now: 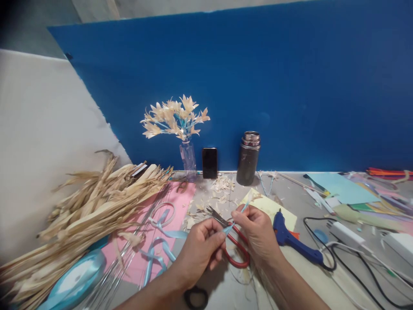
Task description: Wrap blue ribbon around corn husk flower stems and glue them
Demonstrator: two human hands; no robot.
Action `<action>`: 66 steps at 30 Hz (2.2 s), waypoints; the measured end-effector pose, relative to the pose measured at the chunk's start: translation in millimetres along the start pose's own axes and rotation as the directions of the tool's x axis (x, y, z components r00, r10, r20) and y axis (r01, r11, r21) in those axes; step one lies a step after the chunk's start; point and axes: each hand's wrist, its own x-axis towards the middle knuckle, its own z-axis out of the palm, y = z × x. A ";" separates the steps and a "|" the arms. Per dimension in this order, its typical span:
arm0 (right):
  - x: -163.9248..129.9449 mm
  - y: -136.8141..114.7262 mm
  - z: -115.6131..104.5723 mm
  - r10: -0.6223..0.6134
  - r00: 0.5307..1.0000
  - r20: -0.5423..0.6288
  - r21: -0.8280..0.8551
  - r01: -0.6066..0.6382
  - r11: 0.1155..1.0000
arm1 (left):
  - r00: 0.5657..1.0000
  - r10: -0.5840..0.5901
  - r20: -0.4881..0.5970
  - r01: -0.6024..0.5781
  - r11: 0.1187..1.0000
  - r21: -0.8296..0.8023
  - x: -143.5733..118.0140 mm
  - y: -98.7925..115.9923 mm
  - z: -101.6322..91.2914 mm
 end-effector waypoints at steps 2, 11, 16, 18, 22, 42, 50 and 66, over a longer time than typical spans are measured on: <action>0.3 2.1 -0.7 0.003 1.000 -0.030 -0.023 -0.004 1.000 | 1.000 -0.007 -0.027 0.007 1.000 0.008 -0.7 0.8 0.9; -2.5 1.1 -7.7 0.253 0.914 0.318 0.154 -0.313 0.937 | 0.954 -0.102 0.280 0.202 0.914 -0.352 -4.1 9.7 -7.5; -1.7 5.2 -8.8 0.240 0.938 0.251 0.117 -0.276 0.954 | 0.980 -0.084 0.179 0.134 0.948 -0.288 -3.1 8.0 -7.2; -1.8 5.2 -7.4 0.247 0.943 0.222 0.087 -0.271 0.959 | 0.994 -0.056 0.092 0.074 0.976 -0.207 -3.0 6.9 -6.3; -2.6 4.0 -5.5 0.224 0.959 0.174 -0.017 -0.224 0.974 | 0.999 -0.006 -0.047 0.003 0.998 -0.055 -1.7 3.7 -5.2; -5.2 -0.9 -5.8 -0.025 0.992 0.124 -0.238 0.054 0.970 | 0.995 0.049 -0.083 -0.052 0.998 -0.033 -0.4 2.2 -5.6; -9.0 0.6 -5.4 0.173 0.912 0.372 -0.015 -0.180 0.984 | 0.996 0.078 -0.039 -0.082 0.989 -0.123 2.2 -2.8 -9.2; -5.5 4.6 -8.4 0.112 0.930 0.351 0.054 -0.139 0.989 | 0.996 -0.088 0.008 0.088 0.976 -0.198 2.1 7.7 -10.9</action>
